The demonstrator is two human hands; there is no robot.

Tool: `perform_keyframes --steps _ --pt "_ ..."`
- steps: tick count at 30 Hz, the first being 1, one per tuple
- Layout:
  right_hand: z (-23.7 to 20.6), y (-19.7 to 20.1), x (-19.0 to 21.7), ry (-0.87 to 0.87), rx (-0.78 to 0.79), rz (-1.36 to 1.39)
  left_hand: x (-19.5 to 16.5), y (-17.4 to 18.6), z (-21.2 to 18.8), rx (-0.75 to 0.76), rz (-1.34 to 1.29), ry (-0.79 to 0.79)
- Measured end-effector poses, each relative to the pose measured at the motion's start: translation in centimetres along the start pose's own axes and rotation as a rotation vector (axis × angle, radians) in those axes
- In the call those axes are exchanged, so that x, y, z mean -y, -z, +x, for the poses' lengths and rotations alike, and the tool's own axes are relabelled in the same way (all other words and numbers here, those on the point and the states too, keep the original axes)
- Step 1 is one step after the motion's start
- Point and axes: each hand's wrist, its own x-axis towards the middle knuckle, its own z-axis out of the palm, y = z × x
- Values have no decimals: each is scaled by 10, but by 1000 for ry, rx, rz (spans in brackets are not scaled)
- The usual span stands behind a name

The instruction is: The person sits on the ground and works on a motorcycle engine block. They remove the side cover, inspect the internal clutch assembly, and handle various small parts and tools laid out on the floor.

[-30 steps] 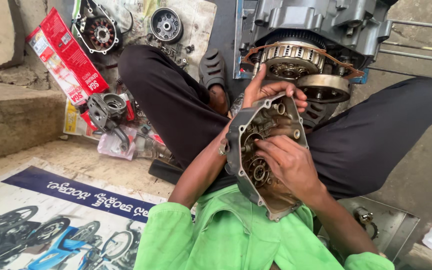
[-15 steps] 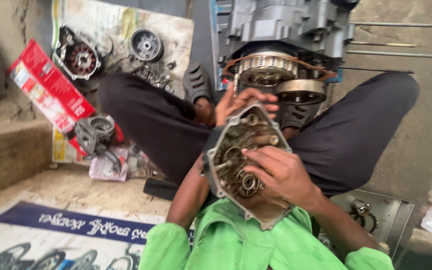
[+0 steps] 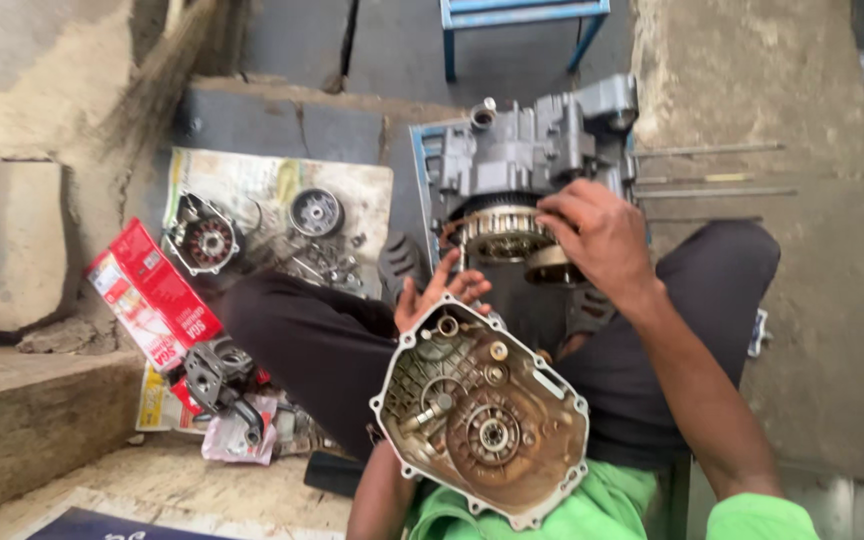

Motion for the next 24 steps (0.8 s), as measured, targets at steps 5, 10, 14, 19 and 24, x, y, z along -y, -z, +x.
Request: perform_keyframes --steps 5,10,14,19,24 --pt "11 -9 1 27 25 -32 3 9 2 19 -26 -14" --pt "20 -16 -1 128 40 -151 5 21 -4 13 -33 -30" --pt "25 -17 0 158 45 -194 6 31 -7 22 -29 -50" --pt "16 -9 -2 144 28 -172 5 50 -10 61 -21 -34" --pt "14 -5 -6 173 30 -180 6 61 -17 63 -41 -50"
